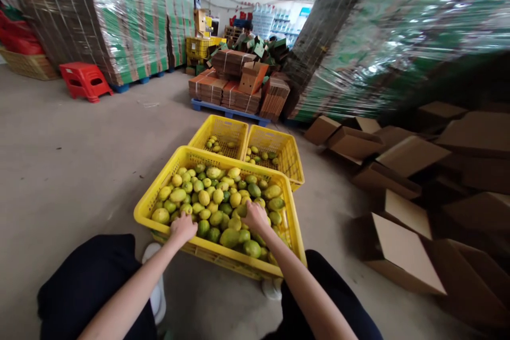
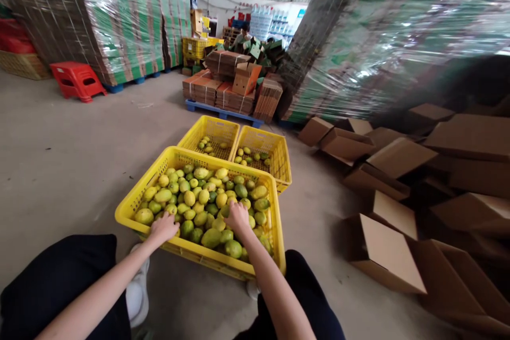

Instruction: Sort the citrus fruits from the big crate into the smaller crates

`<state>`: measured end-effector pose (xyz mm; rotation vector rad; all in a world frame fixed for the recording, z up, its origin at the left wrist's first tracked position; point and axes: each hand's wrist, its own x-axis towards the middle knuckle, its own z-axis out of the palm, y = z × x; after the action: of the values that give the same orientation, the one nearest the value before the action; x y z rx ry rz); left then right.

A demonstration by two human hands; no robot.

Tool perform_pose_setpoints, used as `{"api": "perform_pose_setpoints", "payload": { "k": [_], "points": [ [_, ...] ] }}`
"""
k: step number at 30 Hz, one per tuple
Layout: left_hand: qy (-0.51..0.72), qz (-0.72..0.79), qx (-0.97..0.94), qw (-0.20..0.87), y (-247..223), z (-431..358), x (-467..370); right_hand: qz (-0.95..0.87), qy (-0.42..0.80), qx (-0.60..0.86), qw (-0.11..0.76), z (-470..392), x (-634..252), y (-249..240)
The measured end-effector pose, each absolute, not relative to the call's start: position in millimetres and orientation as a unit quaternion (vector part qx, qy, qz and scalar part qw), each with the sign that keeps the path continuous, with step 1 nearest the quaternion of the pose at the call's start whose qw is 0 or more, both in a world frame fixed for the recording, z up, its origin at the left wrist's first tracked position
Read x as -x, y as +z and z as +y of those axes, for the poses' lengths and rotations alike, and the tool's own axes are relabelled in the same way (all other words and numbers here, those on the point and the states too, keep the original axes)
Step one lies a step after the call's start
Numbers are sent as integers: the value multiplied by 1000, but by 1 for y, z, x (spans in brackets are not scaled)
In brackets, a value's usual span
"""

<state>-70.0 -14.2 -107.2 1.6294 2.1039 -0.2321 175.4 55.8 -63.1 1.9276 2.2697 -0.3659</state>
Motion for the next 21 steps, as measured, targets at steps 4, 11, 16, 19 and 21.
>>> {"api": "perform_pose_setpoints", "payload": {
  "k": [4,11,16,19,21],
  "points": [
    [-72,763,-606,212,-109,-19,69,706,-197,-665,-145,60,-185,5],
    [39,757,-627,178,-113,-10,69,497,-452,-508,-539,15,-244,94],
    [117,746,-620,212,-91,90,52,407,-546,-512,-523,4,-263,87],
    [95,776,-584,220,-91,151,47,372,-584,-501,-519,2,-264,78],
    [73,793,-558,233,-99,176,50,351,-587,-491,-539,1,-264,74]
  ]
}}
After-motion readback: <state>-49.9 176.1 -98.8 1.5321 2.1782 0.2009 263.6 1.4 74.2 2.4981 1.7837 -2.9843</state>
